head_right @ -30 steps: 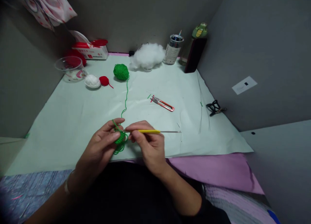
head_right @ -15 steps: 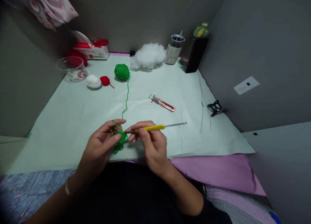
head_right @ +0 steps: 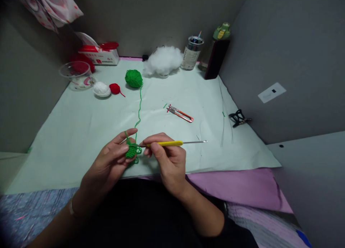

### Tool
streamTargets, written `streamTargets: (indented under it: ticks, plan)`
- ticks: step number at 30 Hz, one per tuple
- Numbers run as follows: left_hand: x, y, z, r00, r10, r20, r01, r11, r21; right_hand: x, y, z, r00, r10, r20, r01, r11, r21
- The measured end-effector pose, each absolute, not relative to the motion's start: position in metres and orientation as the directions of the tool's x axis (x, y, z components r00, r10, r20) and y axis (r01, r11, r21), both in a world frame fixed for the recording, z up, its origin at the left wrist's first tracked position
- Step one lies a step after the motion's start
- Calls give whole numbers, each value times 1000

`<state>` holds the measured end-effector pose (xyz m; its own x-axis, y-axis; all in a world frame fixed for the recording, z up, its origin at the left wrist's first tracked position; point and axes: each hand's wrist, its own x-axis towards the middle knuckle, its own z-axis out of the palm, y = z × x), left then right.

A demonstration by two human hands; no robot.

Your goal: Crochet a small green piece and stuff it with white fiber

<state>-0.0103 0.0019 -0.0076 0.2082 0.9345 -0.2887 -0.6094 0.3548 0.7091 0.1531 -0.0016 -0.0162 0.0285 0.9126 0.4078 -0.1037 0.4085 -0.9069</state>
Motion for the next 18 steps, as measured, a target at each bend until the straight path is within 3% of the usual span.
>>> streamTargets:
  ticks: [3, 7, 9, 11, 13, 15, 18]
  plan:
    - [-7, -2, -8, 217, 950, -225, -523, 308, 794, 151, 1, -17, -17, 905, 425, -73, 423, -903]
    - [-5, -3, -12, 143, 967, -209, -457, 252, 853, 151, -4, -22, -75, 824, 561, 173, 565, -807]
    - [-6, -2, -14, 135, 962, -238, -482, 274, 832, 153, -7, -25, -155, 755, 637, 338, 646, -684]
    - [-7, 0, -14, 204, 932, -301, -549, 363, 753, 155, -8, -25, -200, 704, 681, 398, 694, -600]
    - [-8, 3, -14, 271, 896, -352, -610, 442, 657, 157, -6, -24, -115, 740, 662, 332, 657, -677]
    - [-9, 5, -13, 280, 890, -361, -641, 453, 620, 158, -2, -22, 39, 841, 540, 147, 529, -836]
    - [-9, 4, -13, 206, 927, -312, -594, 372, 713, 156, 3, -22, 92, 946, 310, -138, 321, -937]
